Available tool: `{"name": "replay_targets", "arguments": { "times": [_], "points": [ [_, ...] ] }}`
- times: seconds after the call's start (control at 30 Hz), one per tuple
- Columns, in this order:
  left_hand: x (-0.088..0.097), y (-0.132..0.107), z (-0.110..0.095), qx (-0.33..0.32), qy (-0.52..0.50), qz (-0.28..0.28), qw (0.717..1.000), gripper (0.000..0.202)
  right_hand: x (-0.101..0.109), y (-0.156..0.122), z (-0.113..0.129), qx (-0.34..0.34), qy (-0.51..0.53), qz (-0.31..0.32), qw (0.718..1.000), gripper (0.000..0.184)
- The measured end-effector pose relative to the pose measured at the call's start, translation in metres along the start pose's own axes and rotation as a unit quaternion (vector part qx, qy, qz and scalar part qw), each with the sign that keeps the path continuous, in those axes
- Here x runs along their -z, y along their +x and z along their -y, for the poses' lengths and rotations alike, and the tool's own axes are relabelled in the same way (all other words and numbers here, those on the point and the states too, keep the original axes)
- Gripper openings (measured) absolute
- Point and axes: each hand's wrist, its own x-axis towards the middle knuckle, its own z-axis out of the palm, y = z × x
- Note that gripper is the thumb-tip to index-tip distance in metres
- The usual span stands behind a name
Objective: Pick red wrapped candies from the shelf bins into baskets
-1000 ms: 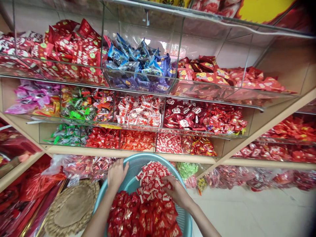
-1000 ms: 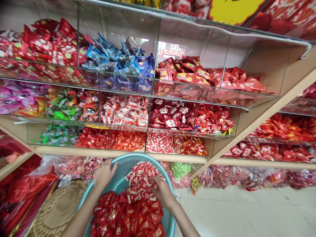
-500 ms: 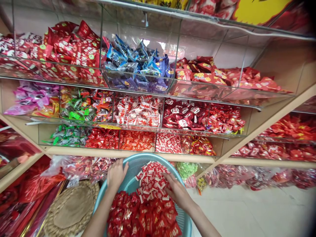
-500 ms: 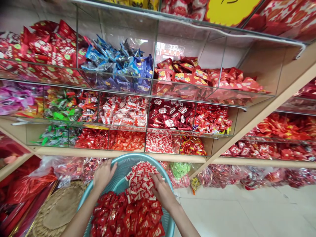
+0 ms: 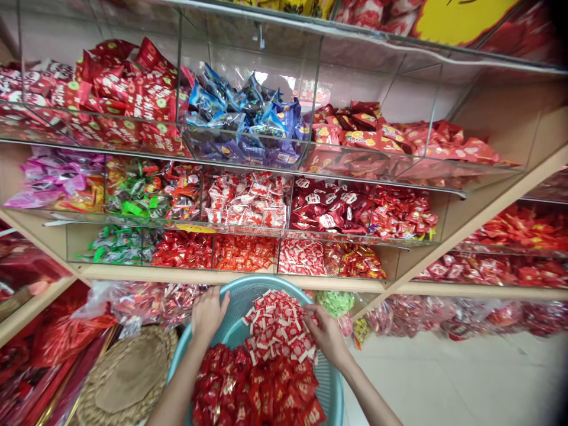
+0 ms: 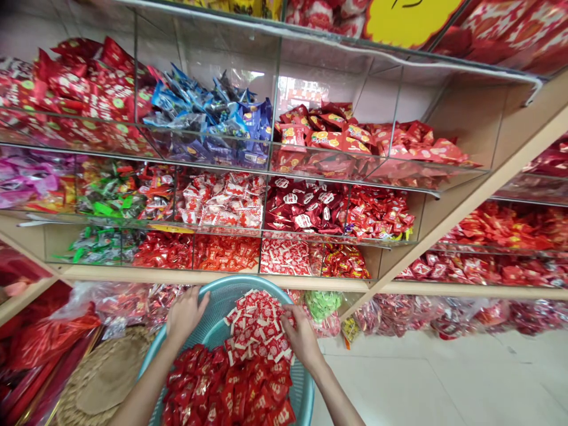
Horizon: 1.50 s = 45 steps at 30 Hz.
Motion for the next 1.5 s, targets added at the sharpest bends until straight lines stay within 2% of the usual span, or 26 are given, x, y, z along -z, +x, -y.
{"name": "replay_targets", "arguments": {
  "times": [0.1, 0.17, 0.37, 0.57, 0.67, 0.83, 0.97, 1.17, 1.33, 1.4, 1.5],
  "points": [
    [0.000, 0.000, 0.000, -0.003, 0.011, 0.001, 1.000, 0.046, 0.003, 0.004, 0.000, -0.082, 0.115, -0.001, 0.990, 0.031],
    [0.000, 0.000, 0.000, -0.005, 0.013, -0.003, 1.000, 0.046, 0.004, 0.005, 0.001, -0.112, 0.146, 0.008, 0.983, 0.033],
    [0.001, -0.001, 0.000, 0.000, 0.003, -0.003, 1.000, 0.046, 0.001, 0.005, 0.004, -0.038, 0.104, -0.013, 0.994, 0.047],
    [0.003, -0.001, -0.001, 0.004, -0.008, 0.000, 1.000, 0.048, -0.001, 0.010, 0.011, -0.039, 0.085, 0.034, 0.995, 0.030],
    [0.003, -0.001, -0.001, 0.008, -0.008, 0.003, 1.000, 0.048, -0.003, 0.011, 0.013, -0.025, 0.064, 0.040, 0.997, 0.027],
    [0.002, -0.001, 0.000, 0.007, -0.002, 0.005, 1.000, 0.048, -0.013, 0.013, 0.010, -0.048, 0.075, 0.038, 0.995, 0.024],
    [0.002, -0.001, 0.000, 0.005, 0.000, 0.004, 1.000, 0.048, -0.022, 0.018, 0.003, 0.009, 0.039, 0.032, 0.999, 0.018],
    [0.003, -0.001, 0.000, 0.005, -0.001, 0.007, 1.000, 0.048, -0.027, 0.021, -0.003, 0.025, 0.011, 0.025, 0.999, 0.027],
    [0.002, 0.000, 0.000, 0.004, 0.000, 0.004, 1.000, 0.048, -0.015, 0.015, 0.006, 0.029, 0.012, 0.009, 0.999, 0.025],
    [0.002, 0.000, -0.001, 0.004, 0.001, 0.005, 1.000, 0.047, -0.009, 0.008, 0.011, 0.027, 0.006, 0.034, 0.999, 0.022],
    [0.002, 0.000, -0.001, 0.007, 0.009, 0.008, 1.000, 0.048, -0.005, -0.008, 0.016, 0.028, -0.036, 0.145, 0.988, 0.017]
  ]
}}
